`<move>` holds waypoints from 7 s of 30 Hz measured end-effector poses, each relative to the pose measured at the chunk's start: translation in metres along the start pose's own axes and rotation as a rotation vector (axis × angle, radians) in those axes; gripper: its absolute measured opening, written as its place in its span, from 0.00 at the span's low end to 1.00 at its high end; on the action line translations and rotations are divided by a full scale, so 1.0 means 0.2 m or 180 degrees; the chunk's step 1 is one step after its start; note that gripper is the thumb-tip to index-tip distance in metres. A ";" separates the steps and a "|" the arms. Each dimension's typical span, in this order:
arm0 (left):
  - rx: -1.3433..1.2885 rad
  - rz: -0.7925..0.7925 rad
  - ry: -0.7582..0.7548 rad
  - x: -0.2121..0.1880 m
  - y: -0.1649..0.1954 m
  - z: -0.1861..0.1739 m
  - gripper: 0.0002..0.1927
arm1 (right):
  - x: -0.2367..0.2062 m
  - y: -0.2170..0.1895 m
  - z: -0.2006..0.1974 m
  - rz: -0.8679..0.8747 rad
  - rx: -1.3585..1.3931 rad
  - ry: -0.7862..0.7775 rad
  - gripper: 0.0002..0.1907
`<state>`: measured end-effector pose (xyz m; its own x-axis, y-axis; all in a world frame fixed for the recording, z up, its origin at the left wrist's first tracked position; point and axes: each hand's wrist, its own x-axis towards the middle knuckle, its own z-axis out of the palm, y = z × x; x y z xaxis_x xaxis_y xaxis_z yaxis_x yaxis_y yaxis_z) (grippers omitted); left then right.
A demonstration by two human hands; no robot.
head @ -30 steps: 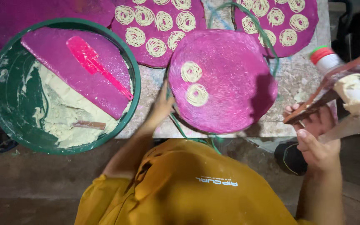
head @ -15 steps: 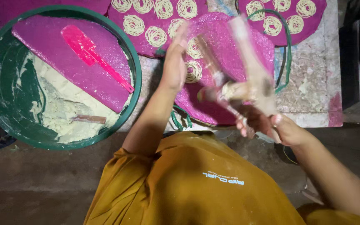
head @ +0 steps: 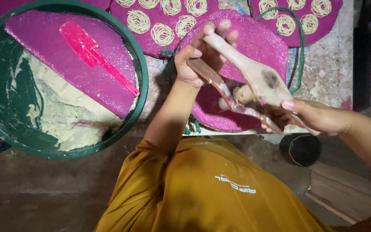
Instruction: The person uses a wooden dough press to extrude dough into spiral shapes onto pink mats placed in woven trays. They repeatedly scoop dough from a green basin, load it into the press, and squeeze out spirals, then move completed trays aside and bring new mats into position.
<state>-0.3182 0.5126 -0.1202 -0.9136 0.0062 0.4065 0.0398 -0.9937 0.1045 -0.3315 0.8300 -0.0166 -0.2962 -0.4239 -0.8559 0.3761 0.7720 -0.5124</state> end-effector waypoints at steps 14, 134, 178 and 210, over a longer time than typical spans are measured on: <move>-0.0557 0.0470 -0.0265 -0.04 -0.06 -0.27 0.14 | 0.07 -0.09 0.15 -0.0350 -0.0819 0.0318 0.46; -0.0291 0.0092 0.0392 0.28 -0.18 -0.16 0.24 | 0.13 -0.02 -0.08 -0.0956 -0.0920 0.1450 0.36; 0.6025 -0.1291 0.0456 -0.10 -0.23 -0.36 0.38 | 0.33 0.08 -0.36 -0.1903 -0.0507 0.1969 0.28; -0.0045 0.0619 0.1029 0.74 -0.08 -0.32 0.27 | 0.38 -0.43 -0.37 -0.1502 -0.1591 0.2226 0.33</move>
<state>-0.4793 0.5221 -0.1201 -0.9701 -0.2162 0.1099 0.2216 -0.9743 0.0400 -0.4508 0.7660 -0.0321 -0.8346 -0.4887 -0.2541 -0.2819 0.7754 -0.5651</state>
